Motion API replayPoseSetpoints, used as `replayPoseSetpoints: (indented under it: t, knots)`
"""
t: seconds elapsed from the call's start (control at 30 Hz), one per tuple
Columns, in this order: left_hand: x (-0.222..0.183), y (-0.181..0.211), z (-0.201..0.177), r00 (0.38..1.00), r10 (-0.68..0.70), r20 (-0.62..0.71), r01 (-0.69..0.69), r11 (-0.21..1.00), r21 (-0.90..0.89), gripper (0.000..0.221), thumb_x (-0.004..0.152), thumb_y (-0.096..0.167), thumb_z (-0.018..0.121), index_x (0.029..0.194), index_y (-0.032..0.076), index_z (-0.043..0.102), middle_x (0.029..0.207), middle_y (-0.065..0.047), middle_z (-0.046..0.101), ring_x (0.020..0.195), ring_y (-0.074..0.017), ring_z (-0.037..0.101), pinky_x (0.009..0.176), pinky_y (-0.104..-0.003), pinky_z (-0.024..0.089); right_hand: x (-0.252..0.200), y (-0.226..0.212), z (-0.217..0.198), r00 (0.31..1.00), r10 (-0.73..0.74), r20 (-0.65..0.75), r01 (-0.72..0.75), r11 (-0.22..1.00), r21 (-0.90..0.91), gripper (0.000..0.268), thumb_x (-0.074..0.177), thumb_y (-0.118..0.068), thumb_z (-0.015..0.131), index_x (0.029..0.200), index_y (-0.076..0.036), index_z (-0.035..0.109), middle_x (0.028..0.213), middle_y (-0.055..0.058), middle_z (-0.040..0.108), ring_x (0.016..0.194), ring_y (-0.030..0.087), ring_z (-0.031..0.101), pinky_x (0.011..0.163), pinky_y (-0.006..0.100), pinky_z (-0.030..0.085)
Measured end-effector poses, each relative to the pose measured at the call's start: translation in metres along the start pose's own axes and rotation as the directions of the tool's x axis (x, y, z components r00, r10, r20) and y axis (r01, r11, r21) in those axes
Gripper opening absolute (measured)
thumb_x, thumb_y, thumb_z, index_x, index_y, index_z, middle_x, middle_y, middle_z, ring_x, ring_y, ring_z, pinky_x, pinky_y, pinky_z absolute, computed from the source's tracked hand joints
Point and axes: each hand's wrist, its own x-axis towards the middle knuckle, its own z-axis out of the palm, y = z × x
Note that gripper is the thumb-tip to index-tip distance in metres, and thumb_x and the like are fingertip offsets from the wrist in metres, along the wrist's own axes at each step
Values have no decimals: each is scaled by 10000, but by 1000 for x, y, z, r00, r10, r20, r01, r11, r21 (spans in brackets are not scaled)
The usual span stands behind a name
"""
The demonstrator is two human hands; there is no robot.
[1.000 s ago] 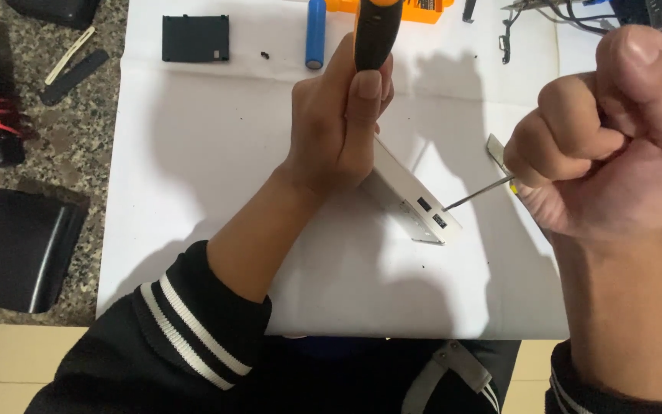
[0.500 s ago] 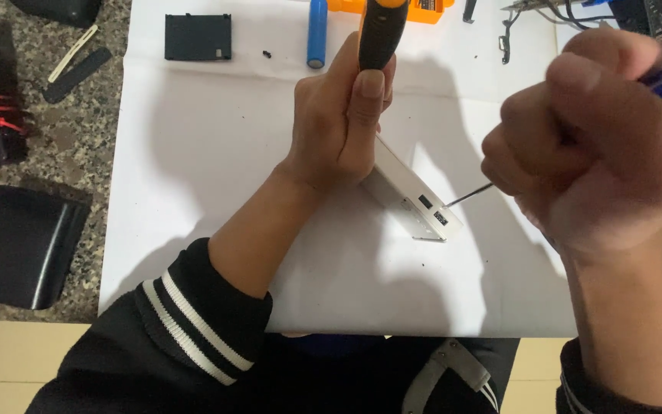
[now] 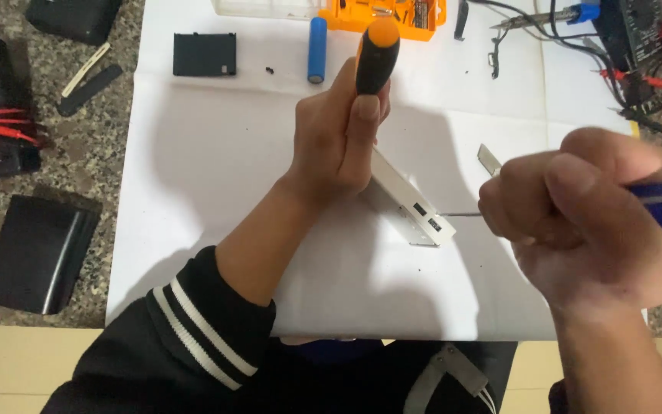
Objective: Disassembling a power bank casing using a utility knife and a screwdriver to pry it open.
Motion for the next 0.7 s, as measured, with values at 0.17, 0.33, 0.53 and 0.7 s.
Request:
replayPoseSetpoints:
  t: [0.17,0.33,0.53,0.7]
  knots:
    - [3,12,2,998,-62,-15,63,963,262,407,952,456,640,955,107,433,719,36,516,509,-119,497,523,-255,445,1,2,-3,1000,-13,-23,15,997,71,212,856,-95,236,697,-169,116,569,17,51,500,125,16,436,305,73]
    - [-4,20,1,998,-66,-7,63,897,437,477,864,436,784,937,117,437,748,73,513,610,-159,493,619,-329,433,0,0,0,997,45,-69,-38,994,100,226,858,-81,246,694,-172,119,544,3,58,480,115,26,434,303,59]
    - [-6,16,3,975,-222,27,183,858,479,672,768,531,870,1000,114,397,723,75,515,539,-136,492,516,-309,428,1,1,6,998,-48,-44,50,998,45,315,896,43,265,685,-155,140,558,2,67,433,116,79,441,301,97]
    - [-1,12,1,980,-185,72,135,886,443,684,765,518,876,1009,107,388,715,71,473,497,-135,411,483,-292,384,2,0,18,992,-115,-58,115,993,-6,404,881,176,341,626,-51,124,587,38,57,472,144,81,498,324,107]
